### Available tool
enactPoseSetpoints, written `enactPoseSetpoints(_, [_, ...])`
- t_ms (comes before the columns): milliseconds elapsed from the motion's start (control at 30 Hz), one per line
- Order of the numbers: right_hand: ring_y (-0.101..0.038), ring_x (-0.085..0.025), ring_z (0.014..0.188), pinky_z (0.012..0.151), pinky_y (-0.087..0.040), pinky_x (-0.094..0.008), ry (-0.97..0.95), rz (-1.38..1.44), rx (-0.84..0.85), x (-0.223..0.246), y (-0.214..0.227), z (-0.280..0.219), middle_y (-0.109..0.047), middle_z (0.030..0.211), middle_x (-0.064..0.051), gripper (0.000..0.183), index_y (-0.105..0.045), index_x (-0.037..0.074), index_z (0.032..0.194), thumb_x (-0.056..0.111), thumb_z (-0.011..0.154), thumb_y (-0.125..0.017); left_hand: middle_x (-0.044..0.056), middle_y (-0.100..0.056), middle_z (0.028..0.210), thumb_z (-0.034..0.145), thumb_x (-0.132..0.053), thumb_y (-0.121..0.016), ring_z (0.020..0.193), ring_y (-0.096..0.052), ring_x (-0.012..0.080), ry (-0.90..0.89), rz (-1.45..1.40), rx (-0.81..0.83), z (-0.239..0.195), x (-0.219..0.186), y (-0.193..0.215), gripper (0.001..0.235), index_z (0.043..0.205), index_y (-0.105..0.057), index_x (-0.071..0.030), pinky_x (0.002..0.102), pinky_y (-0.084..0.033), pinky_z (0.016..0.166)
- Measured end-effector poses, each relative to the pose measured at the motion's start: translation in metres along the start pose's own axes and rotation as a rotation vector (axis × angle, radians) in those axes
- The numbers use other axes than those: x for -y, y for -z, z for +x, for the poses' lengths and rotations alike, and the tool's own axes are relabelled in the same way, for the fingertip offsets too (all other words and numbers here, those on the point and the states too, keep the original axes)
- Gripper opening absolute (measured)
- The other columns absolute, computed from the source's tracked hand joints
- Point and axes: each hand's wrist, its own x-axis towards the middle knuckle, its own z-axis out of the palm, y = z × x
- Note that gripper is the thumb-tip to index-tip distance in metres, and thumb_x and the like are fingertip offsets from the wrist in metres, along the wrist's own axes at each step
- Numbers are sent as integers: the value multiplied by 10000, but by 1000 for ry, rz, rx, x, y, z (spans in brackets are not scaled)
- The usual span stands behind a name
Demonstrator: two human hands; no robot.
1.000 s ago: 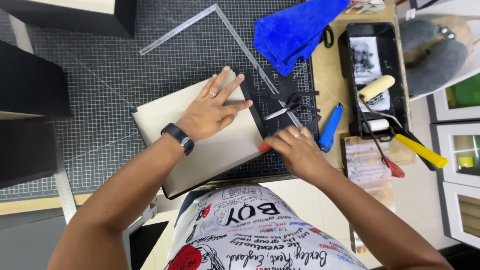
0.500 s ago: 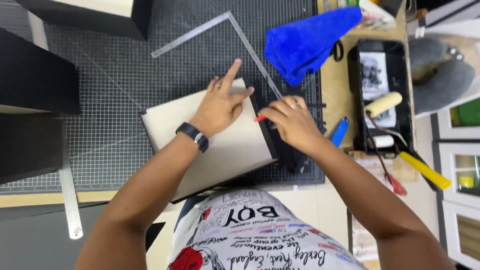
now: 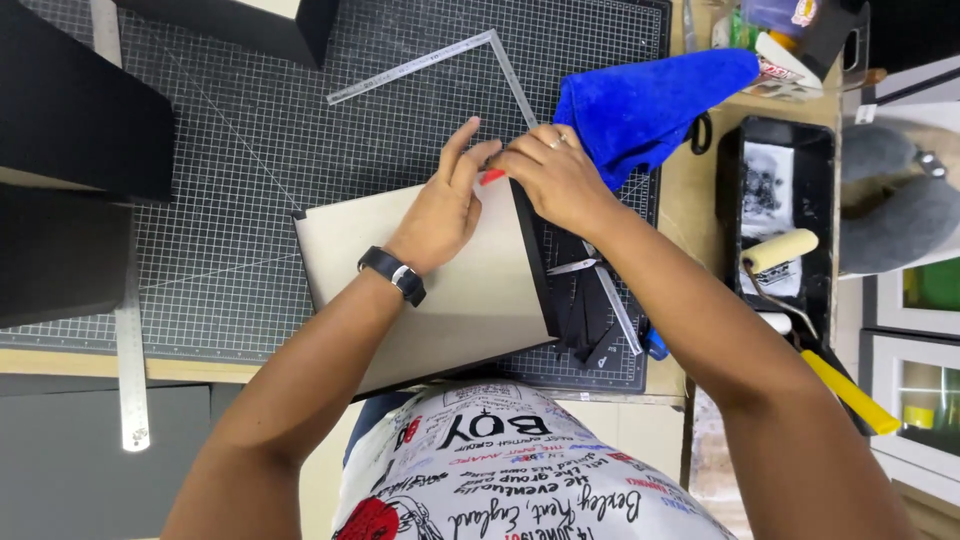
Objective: The person trims excess black material from the edges of a white rectangular board using a utility knife and ruler. They then use a red plastic scraper to smooth the edges and a small brush to clean away debris from the board and cutting mat.
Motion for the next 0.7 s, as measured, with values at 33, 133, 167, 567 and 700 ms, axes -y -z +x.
enactPoseSetpoints(33, [-579, -237, 1001, 898, -429, -413, 1, 0, -1, 0, 6, -2, -668, 1021, 3, 150, -710, 183, 1079, 204, 1085, -561, 201, -82, 1657, 931, 134, -457, 1313, -575, 506, 0, 1, -1, 0, -2, 0, 705, 1537, -273, -175, 563, -591, 1056])
enactPoseSetpoints(133, [-583, -270, 1056, 877, -426, -437, -72, 29, -3, 7, 25, -15, -645, 1078, 4, 152, -676, 205, 1190, 221, 1087, -565, 206, -89, 1660, 937, 137, -441, 1327, -580, 467, 28, -10, -12, 0, -5, 2, 773, 1596, -218, -200, 547, -582, 1069])
enactPoseSetpoints(167, [-568, -268, 1057, 890, -413, -433, -83, 40, 61, 12, 35, -25, -637, 1056, -5, 179, -683, 207, 1174, 202, 1088, -526, 215, -130, 1649, 934, 144, -447, 1320, -578, 477, 27, 14, -7, 0, -6, 2, 786, 1604, -217, -198, 548, -577, 1066])
enactPoseSetpoints(567, [-579, -310, 1080, 929, -423, -466, -194, 84, 15, -8, 13, -17, -630, 1066, -40, 177, -655, 154, 1207, 229, 1095, -541, 240, -258, 1588, 930, 143, -485, 1265, -610, 494, 1, 32, -47, -1, -9, 2, 824, 1626, -205, -199, 584, -558, 1059])
enactPoseSetpoints(700, [-570, -316, 1108, 1051, -393, -494, -701, 755, -153, 43, 33, -66, -605, 1146, -160, 278, -508, 18, 1310, 211, 1112, -535, 204, -348, 1564, 967, 56, -534, 1274, -643, 376, 60, 267, -22, 3, -5, -6, 786, 1637, -225, -218, 553, -422, 1178])
